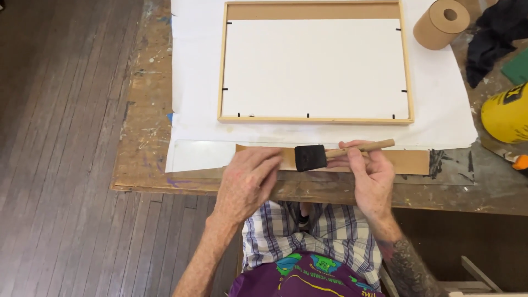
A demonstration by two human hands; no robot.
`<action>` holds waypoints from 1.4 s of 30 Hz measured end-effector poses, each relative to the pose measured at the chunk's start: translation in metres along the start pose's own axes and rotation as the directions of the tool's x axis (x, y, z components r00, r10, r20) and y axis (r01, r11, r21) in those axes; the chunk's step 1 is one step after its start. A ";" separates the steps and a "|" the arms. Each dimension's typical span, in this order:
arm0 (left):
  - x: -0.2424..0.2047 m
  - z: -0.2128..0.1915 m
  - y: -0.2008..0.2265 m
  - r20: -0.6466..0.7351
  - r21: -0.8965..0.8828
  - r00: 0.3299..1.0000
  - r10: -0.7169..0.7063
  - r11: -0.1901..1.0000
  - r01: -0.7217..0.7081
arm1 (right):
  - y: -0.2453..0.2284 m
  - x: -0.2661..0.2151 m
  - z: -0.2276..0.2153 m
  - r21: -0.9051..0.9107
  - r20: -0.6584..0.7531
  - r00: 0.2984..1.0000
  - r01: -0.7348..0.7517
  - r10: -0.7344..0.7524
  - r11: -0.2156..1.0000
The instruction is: Sealing the back of a picture frame using brown paper tape, a foam brush, and a cloth for smoothing.
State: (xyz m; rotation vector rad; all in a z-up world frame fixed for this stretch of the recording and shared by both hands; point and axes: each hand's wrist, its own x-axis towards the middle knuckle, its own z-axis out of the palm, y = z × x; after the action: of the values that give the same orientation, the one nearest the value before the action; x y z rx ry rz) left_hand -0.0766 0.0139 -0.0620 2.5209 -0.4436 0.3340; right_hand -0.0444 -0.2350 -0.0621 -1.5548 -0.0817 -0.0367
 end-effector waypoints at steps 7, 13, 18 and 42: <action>-0.011 0.006 -0.006 -0.149 0.077 0.985 -0.087 0.992 0.099 | -0.008 -0.004 0.009 -0.127 0.060 0.996 0.068 -0.060 0.990; -0.005 0.003 -0.002 -0.128 -0.016 0.990 -0.067 0.998 0.066 | -0.004 -0.008 0.023 -0.186 0.100 0.988 0.136 -0.119 0.973; -0.009 0.014 -0.011 -0.109 0.032 0.993 -0.053 0.998 0.056 | -0.003 -0.009 0.025 -0.264 0.123 0.986 0.145 -0.116 0.953; -0.008 0.011 -0.003 -0.208 0.032 0.977 -0.046 0.998 0.054 | -0.006 -0.006 0.002 -0.434 0.183 0.966 0.245 -0.181 0.867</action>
State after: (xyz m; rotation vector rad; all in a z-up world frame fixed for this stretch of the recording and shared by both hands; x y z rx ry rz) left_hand -0.0808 0.0121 -0.0756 2.4948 -0.2938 0.5832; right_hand -0.0510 -0.2335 -0.0568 -2.0123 -0.3783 -0.1329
